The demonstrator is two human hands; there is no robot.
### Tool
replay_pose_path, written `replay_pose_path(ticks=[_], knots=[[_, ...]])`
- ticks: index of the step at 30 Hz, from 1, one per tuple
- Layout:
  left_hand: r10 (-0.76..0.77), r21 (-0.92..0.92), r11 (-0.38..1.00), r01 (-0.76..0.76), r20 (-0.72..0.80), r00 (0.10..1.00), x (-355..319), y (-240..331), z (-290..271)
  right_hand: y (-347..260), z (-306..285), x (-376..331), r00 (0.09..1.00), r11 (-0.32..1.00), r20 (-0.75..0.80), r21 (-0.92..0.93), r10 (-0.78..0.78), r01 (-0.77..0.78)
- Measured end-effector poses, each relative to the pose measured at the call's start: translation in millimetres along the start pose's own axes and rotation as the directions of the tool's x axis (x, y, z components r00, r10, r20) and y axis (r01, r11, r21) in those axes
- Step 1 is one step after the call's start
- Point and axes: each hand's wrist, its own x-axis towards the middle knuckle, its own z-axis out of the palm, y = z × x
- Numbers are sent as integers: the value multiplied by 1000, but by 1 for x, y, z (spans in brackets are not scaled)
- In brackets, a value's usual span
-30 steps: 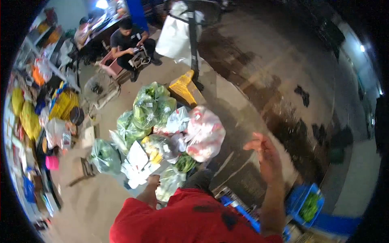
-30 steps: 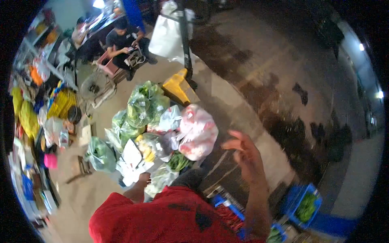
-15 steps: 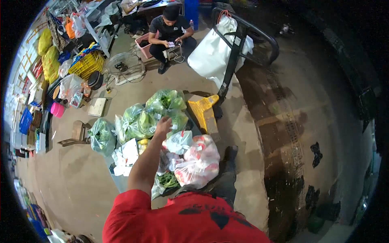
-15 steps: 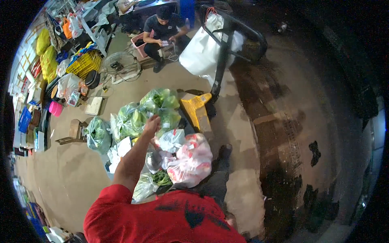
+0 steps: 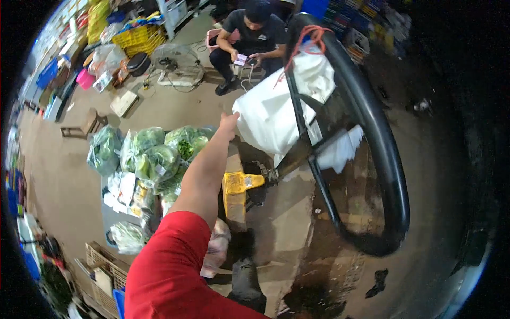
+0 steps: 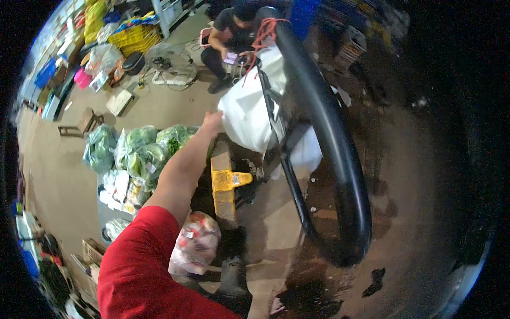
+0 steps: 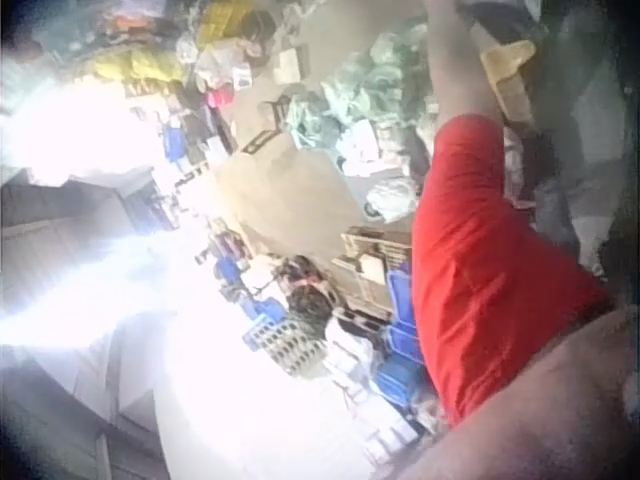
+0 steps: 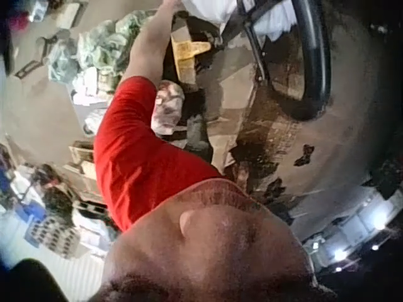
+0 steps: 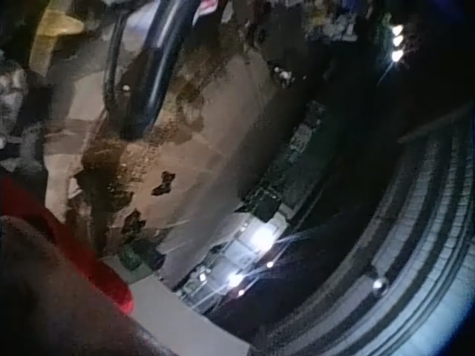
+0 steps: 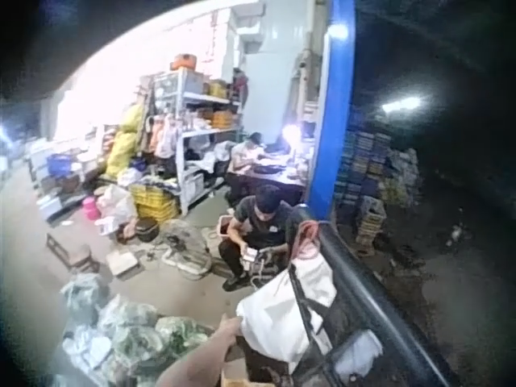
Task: Picking broccoli from a crate, putting it into a plastic bag, weighing it on a scale, and tying the bag.
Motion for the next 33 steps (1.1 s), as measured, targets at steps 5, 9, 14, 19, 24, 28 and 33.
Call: replay_pose_path(ticks=[5, 9, 14, 19, 24, 28, 33], knots=[[75, -338, 940, -42, 84, 994, 0, -27, 18, -61, -18, 10, 998, 999, -35, -25, 45, -46], [280, 111, 956, -272, -72, 957, 0, -1, -61, -77, -12, 42, 996, 996, 45, -24, 82, -81], [576, 679, 628, -381, -77, 814, -55, 50, -76, -65, -6, 43, 992, 991, 43, 55, 118, -121], [631, 458, 729, -508, -162, 759, -49, 75, -115, -49, -12, 78, 974, 995, 219, 68, 61, -77], [522, 971, 225, 84, -193, 831, -30, -49, -363, -38, 39, 129, 891, 995, 444, -24, 97, -96], [136, -14, 986, -168, -517, 845, -184, -101, -477, -50, 130, 101, 926, 936, 378, -331, 14, 121], [18, -394, 870, -297, -577, 817, -425, -97, -609, -53, 317, 86, 574, 648, 809, -369, -129, 666]])
